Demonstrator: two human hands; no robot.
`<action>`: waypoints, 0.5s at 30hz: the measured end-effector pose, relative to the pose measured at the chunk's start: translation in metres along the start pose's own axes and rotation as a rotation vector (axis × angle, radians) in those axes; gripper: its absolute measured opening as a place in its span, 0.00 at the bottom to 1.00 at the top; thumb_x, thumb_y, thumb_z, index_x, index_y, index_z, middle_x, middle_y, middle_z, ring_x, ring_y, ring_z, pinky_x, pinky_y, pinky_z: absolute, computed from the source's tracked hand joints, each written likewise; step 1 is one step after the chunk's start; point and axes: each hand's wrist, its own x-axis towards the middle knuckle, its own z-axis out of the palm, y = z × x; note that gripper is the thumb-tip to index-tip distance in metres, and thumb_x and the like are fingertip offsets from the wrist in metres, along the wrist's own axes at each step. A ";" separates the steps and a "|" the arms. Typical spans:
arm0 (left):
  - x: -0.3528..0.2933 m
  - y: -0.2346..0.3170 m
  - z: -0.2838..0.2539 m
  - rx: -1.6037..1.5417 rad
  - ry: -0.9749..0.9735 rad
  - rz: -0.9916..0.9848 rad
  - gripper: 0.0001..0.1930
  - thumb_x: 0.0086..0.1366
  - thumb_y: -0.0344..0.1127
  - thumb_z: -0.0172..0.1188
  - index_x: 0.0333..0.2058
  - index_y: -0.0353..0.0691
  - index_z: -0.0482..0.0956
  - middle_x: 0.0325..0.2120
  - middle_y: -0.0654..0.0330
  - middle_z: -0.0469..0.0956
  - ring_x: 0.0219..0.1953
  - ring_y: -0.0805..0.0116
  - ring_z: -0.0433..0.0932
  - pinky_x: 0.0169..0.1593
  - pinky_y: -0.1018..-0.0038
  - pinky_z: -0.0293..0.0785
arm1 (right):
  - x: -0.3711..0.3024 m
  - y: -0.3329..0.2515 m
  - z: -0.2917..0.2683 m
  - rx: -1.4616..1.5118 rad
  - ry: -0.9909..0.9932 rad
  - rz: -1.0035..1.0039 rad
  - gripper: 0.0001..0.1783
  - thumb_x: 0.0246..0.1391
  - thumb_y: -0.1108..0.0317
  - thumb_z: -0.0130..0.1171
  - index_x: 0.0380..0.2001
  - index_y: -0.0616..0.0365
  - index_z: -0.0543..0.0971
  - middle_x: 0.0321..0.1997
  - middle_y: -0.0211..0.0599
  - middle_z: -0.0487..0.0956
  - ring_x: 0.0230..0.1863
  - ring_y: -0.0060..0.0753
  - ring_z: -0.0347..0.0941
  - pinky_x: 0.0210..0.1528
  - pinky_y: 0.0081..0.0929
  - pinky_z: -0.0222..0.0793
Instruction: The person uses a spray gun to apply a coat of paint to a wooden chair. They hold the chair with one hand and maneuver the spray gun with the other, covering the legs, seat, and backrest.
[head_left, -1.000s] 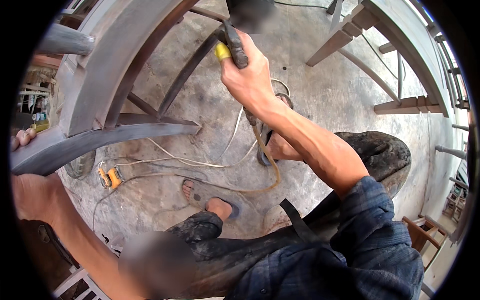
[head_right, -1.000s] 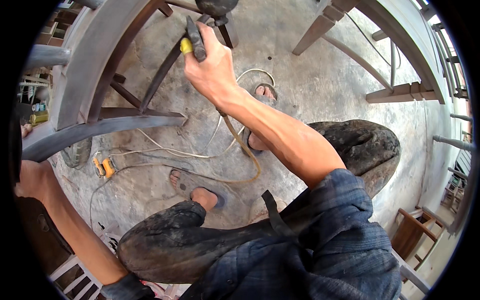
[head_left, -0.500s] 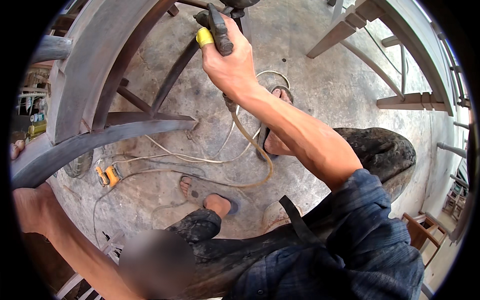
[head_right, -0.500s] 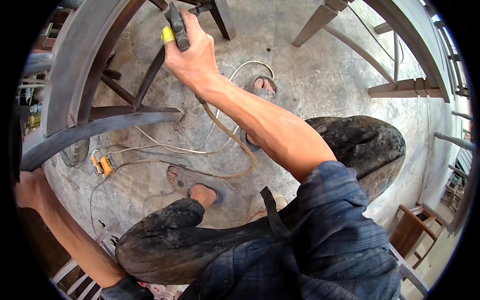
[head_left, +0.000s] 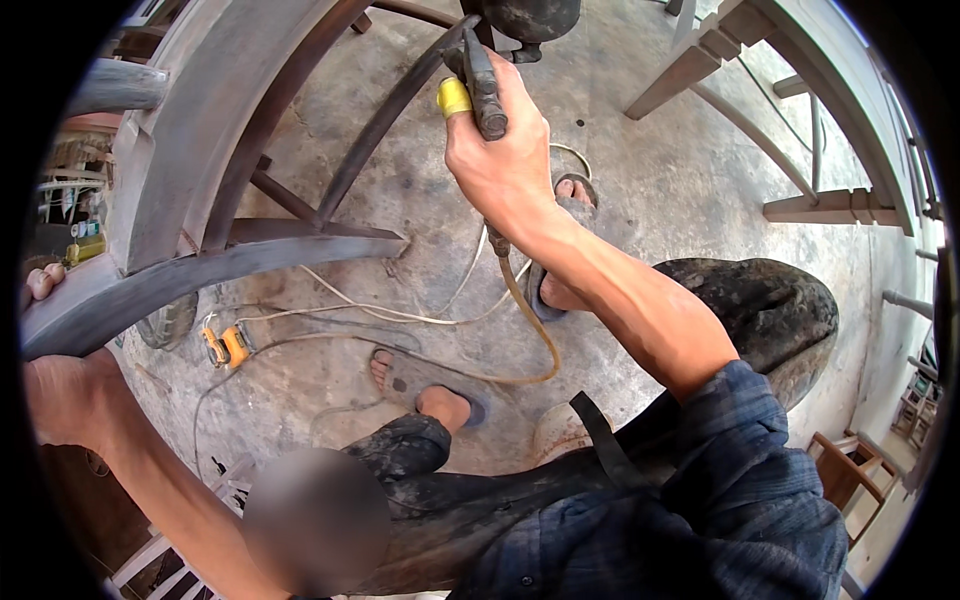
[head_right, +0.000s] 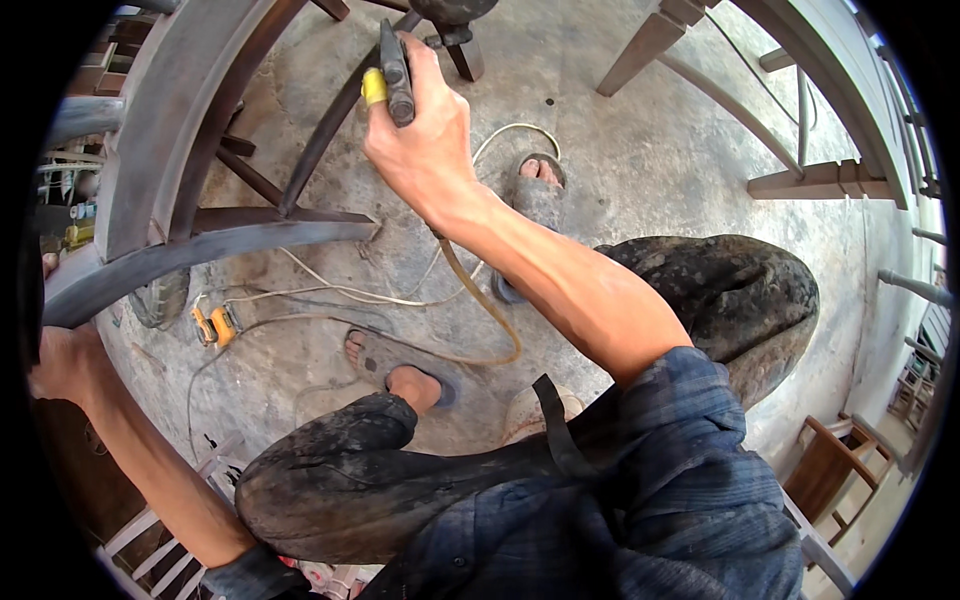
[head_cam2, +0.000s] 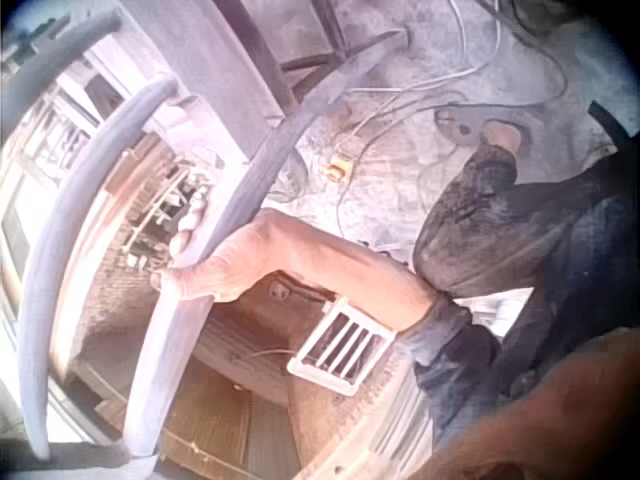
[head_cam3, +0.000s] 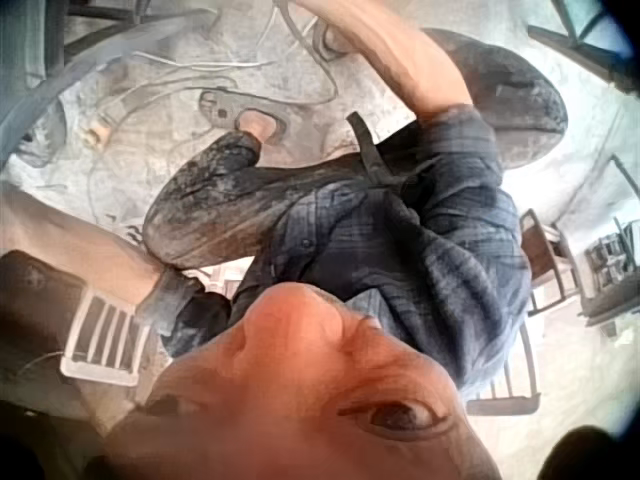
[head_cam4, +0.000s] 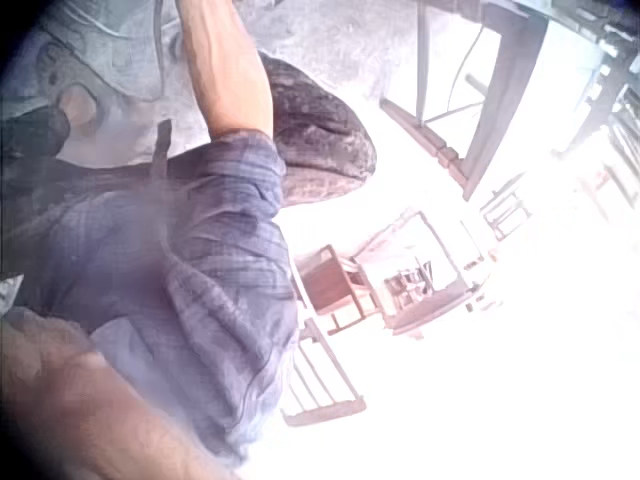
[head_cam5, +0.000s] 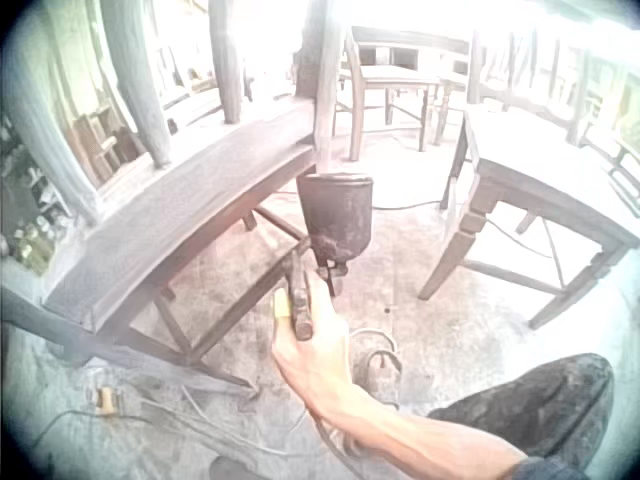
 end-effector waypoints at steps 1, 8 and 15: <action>0.010 -0.014 -0.016 -0.105 -0.034 -0.012 0.10 0.68 0.29 0.51 0.35 0.27 0.78 0.31 0.48 0.76 0.36 0.56 0.77 0.51 0.60 0.78 | 0.001 -0.003 0.000 0.005 -0.003 -0.002 0.25 0.59 0.72 0.61 0.60 0.61 0.71 0.40 0.49 0.83 0.41 0.43 0.81 0.46 0.33 0.75; 0.016 -0.018 -0.031 -0.409 -0.079 -0.104 0.13 0.70 0.36 0.53 0.33 0.29 0.75 0.29 0.50 0.74 0.34 0.58 0.76 0.48 0.60 0.77 | -0.001 -0.019 -0.013 0.057 -0.138 0.067 0.26 0.60 0.71 0.63 0.61 0.58 0.71 0.42 0.52 0.84 0.40 0.38 0.83 0.44 0.33 0.76; -0.020 0.021 0.033 -0.221 0.163 -0.001 0.07 0.67 0.27 0.55 0.30 0.31 0.74 0.24 0.55 0.75 0.25 0.64 0.76 0.34 0.68 0.77 | -0.001 -0.068 -0.107 0.012 -0.099 0.037 0.24 0.68 0.72 0.55 0.65 0.61 0.69 0.42 0.33 0.81 0.37 0.19 0.75 0.40 0.20 0.73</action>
